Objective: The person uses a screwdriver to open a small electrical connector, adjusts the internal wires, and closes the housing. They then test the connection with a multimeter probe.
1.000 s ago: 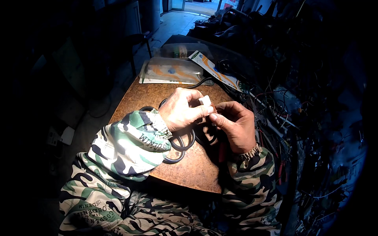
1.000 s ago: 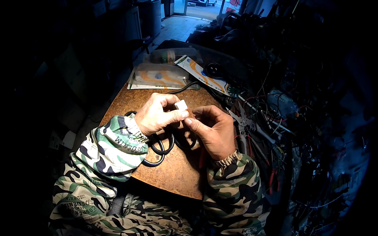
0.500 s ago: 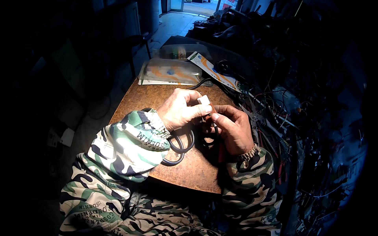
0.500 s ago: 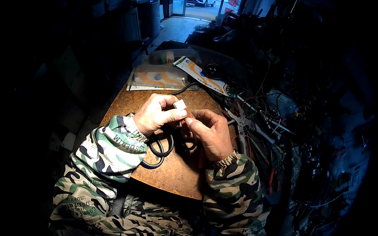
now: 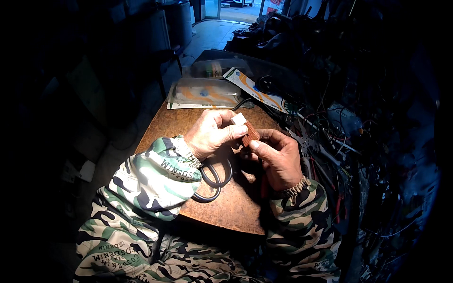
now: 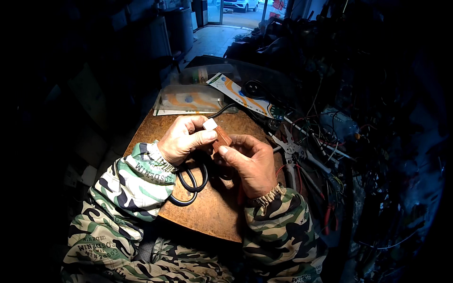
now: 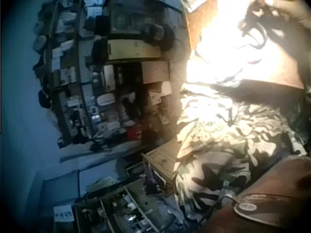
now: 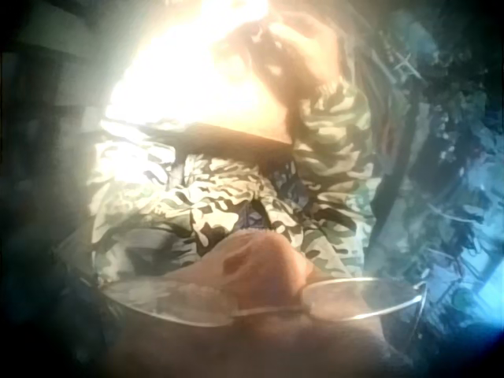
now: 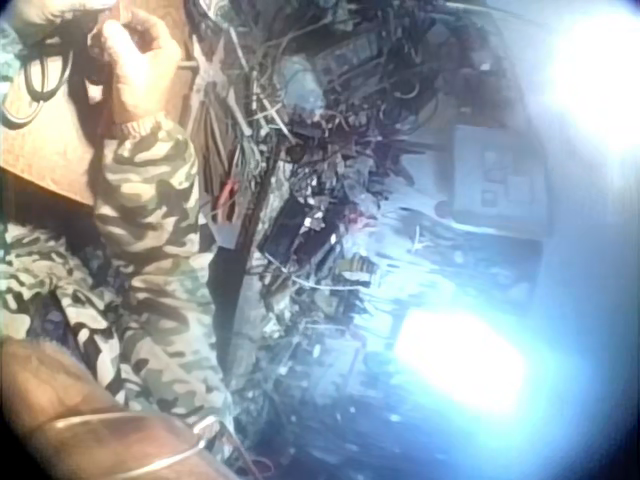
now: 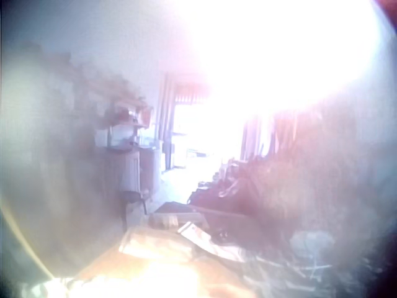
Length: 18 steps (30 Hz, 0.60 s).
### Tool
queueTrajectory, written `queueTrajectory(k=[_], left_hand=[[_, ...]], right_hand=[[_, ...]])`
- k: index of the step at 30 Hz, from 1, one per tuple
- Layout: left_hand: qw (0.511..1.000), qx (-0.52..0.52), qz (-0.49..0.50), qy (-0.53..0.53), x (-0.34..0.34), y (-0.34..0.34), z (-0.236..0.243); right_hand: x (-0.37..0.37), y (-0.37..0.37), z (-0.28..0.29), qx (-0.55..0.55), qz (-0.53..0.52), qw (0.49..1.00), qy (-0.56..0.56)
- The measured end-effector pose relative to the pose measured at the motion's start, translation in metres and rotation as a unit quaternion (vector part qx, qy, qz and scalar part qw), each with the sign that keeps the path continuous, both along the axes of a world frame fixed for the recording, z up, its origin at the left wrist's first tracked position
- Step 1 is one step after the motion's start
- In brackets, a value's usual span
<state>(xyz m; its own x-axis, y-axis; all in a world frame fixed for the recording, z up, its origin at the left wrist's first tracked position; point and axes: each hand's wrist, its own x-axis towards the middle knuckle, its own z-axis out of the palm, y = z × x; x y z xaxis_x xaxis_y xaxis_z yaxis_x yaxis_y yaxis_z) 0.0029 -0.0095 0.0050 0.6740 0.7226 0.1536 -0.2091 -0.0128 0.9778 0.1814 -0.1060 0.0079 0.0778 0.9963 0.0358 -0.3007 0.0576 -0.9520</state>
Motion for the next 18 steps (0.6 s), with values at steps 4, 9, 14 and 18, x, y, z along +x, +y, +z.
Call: queueTrajectory(k=[4, 9, 14, 18], left_hand=[[1.0, 0.019, 0.015, 0.011, -0.006, -0.004, 0.007], [1.0, -0.002, 0.017, -0.001, -0.007, -0.008, 0.002], [0.995, -0.089, 0.008, -0.043, 0.011, -0.01, -0.001], [0.982, 0.013, 0.176, 0.064, 0.012, -0.02, -0.002]], right_hand=[[-0.011, 0.0, 0.002, 0.007, -0.01, 1.0, -0.021], [-0.015, 0.001, -0.002, 0.026, -0.039, 0.996, -0.078], [-0.01, -0.005, 0.003, 0.047, -0.106, 0.987, -0.115], [-0.018, 0.003, -0.002, 0.082, -0.184, 0.951, -0.235]])
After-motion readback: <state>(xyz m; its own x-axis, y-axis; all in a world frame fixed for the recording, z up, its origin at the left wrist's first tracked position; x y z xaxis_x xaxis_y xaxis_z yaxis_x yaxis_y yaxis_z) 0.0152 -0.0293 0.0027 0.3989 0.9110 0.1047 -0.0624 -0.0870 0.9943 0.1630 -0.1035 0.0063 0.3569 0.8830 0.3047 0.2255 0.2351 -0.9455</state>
